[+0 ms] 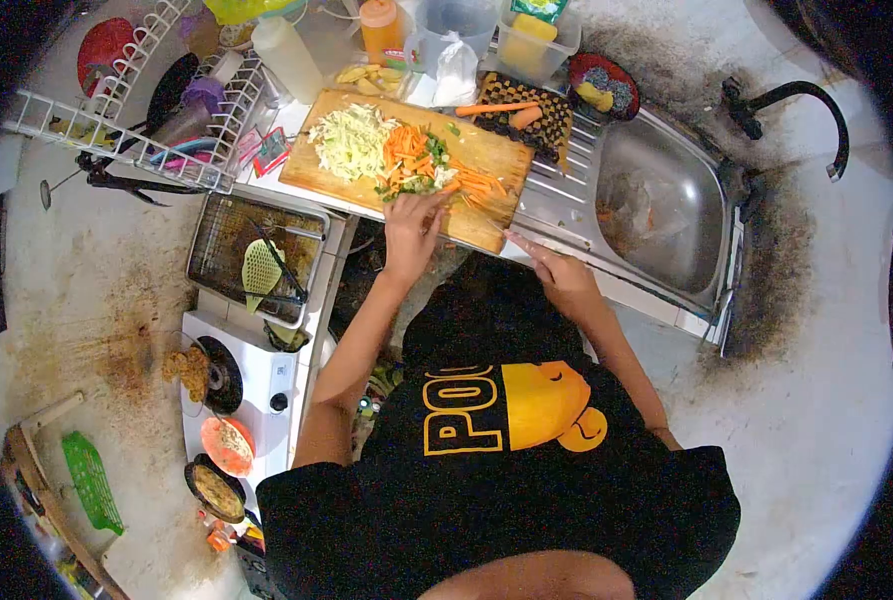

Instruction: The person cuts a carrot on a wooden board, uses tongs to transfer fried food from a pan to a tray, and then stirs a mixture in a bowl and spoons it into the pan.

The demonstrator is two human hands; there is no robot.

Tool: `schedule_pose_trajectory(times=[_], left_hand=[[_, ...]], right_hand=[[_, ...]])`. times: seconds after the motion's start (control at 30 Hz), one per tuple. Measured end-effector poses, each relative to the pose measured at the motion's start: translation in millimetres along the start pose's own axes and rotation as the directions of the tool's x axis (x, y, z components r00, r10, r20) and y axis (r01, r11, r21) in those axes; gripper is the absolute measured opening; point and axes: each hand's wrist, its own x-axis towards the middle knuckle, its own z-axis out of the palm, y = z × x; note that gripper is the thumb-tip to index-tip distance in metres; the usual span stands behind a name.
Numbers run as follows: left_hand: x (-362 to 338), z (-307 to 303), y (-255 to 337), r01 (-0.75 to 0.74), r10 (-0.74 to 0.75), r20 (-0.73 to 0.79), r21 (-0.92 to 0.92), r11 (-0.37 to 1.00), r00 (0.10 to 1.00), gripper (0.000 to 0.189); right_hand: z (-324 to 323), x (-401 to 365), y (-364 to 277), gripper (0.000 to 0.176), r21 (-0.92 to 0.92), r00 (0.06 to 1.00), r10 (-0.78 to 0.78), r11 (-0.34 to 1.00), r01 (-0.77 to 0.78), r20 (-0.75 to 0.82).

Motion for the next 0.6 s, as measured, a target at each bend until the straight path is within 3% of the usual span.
schedule_pose_trajectory(times=[0.17,0.33,0.47,0.53,0.57,0.6], left_hand=[[-7.8,-1.2,5.4,0.056,-0.056,0.013,-0.063,0.996,0.998,0.028],[-7.7,1.6,12.7,0.075,-0.073,-0.048,0.038,0.996,0.996,0.029],[-14.9,-3.4,14.7,0.103,-0.100,-0.129,0.016,0.995,0.987,0.026],[-18.8,-4.3,11.4,0.121,-0.121,-0.158,-0.013,0.993,0.980,0.024],[-21.0,-5.3,9.6,0.169,-0.173,-0.140,-0.046,0.985,0.975,0.022],[-21.5,-7.1,8.2,0.216,-0.224,-0.121,-0.077,0.973,0.967,0.020]], right_hand=[[7.9,2.1,4.7,0.048,0.011,1.000,-0.018,1.000,0.018,0.002],[-11.4,9.0,-6.8,0.048,-0.001,0.971,0.147,0.989,-0.149,0.187],[-6.9,13.1,-5.1,0.045,0.048,0.990,-0.025,0.999,0.019,0.141],[-16.3,21.4,-17.2,0.045,0.109,0.945,0.112,0.982,-0.152,0.307],[-9.4,24.8,-9.5,0.045,0.114,0.947,0.111,0.982,-0.152,0.302],[3.1,28.9,3.8,0.044,0.231,0.991,-0.017,0.973,-0.015,0.135]])
